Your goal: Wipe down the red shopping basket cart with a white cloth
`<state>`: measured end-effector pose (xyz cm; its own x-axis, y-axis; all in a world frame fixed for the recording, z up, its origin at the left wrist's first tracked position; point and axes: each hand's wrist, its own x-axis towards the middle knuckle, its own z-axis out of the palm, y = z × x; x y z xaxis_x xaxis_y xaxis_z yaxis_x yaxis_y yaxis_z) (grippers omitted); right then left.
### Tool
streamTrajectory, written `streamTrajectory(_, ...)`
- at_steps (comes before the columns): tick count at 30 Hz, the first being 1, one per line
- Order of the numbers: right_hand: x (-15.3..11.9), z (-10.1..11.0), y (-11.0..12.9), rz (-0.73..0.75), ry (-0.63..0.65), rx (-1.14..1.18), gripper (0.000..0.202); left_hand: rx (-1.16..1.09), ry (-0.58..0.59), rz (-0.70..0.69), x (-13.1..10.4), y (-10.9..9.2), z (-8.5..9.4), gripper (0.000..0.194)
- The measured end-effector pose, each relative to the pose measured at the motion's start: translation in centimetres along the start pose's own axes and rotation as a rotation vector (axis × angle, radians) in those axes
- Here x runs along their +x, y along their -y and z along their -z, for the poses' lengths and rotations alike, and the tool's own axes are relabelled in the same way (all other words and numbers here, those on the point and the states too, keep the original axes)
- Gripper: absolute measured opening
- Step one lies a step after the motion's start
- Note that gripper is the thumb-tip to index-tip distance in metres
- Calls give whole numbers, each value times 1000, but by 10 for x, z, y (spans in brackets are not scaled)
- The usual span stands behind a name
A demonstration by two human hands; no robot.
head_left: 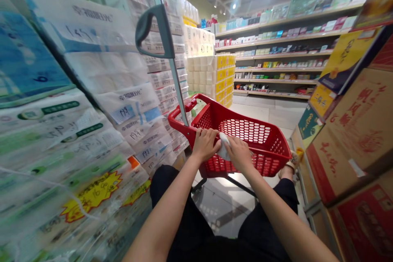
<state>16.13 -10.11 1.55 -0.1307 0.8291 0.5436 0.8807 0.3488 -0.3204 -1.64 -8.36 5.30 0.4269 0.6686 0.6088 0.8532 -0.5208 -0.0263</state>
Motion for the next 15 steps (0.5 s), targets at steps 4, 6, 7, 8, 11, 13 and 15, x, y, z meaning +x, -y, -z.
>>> streamTrajectory(4, 17, -4, 11, 80, 94, 337, 47, -65, -14, -17, -2, 0, 8, 43)
streamTrajectory(6, 20, 5, 3, 118, 155, 504, 48, -65, -27, -6, -2, -2, 8, 49)
streamTrajectory(7, 20, 11, -4, 116, 177, 551, 48, -55, -31, 7, -3, -4, 8, 47)
streamTrajectory(8, 19, 17, -12, 99, 185, 563, 50, -42, -33, 21, -3, -6, 7, 42)
streamTrajectory(11, 10, 40, -45, 6, 167, 403, 52, -14, -44, 54, -4, -11, 5, 30)
streamTrajectory(13, -2, 55, -72, -77, 166, 201, 52, -20, -61, 60, -4, -10, 5, 27)
streamTrajectory(15, -16, 65, -97, -194, 206, -1, 56, -36, -86, 68, -2, -6, 9, 25)
